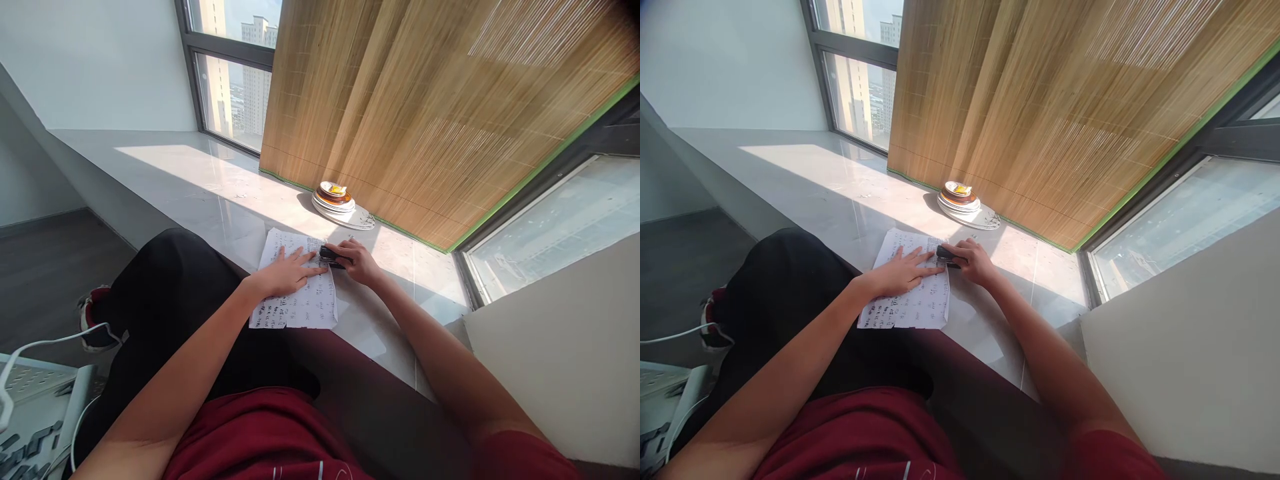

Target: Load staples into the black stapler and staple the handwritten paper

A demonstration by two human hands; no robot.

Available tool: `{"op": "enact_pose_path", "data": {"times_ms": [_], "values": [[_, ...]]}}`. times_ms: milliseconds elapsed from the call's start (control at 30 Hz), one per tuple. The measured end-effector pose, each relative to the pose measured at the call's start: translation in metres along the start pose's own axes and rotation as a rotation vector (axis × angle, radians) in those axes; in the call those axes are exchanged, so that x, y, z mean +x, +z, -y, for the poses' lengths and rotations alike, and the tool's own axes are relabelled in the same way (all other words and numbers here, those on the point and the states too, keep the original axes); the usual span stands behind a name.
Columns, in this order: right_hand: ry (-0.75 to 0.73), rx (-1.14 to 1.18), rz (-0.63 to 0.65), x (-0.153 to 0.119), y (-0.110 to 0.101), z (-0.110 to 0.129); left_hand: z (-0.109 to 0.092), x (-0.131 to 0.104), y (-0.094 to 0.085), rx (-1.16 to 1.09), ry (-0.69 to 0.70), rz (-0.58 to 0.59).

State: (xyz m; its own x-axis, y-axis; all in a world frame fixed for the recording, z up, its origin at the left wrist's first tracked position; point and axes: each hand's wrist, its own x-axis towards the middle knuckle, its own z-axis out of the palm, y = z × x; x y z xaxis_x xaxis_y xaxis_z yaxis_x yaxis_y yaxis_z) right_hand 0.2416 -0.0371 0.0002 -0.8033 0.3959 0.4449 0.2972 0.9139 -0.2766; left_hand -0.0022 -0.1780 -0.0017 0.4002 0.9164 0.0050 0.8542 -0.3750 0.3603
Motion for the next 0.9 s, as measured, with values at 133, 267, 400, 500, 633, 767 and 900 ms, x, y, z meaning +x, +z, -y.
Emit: {"op": "enact_pose_path", "data": {"times_ms": [133, 267, 400, 500, 633, 767, 900], "values": [[0.021, -0.012, 0.019, 0.0, 0.0, 0.0, 0.002, 0.0, 0.002, -0.03, 0.008, -0.021], [0.038, 0.003, 0.019, 0.001, 0.0, 0.0, 0.001, 0.0, 0.001, -0.026, 0.005, -0.016], [0.051, 0.043, 0.011, 0.001, 0.001, 0.0, 0.001, 0.0, 0.0, -0.014, 0.001, -0.003], [0.056, 0.045, 0.014, 0.001, 0.002, -0.001, 0.001, 0.0, 0.0, -0.019, 0.006, -0.012], [0.056, -0.028, 0.053, 0.002, 0.002, -0.002, 0.002, 0.0, 0.001, -0.014, 0.011, -0.012], [0.08, -0.156, 0.12, 0.005, -0.001, 0.005, 0.002, 0.001, 0.002, -0.013, 0.007, -0.007], [0.053, -0.269, 0.159, 0.007, 0.001, 0.017, 0.002, 0.002, 0.002, 0.026, 0.003, 0.03]]}}
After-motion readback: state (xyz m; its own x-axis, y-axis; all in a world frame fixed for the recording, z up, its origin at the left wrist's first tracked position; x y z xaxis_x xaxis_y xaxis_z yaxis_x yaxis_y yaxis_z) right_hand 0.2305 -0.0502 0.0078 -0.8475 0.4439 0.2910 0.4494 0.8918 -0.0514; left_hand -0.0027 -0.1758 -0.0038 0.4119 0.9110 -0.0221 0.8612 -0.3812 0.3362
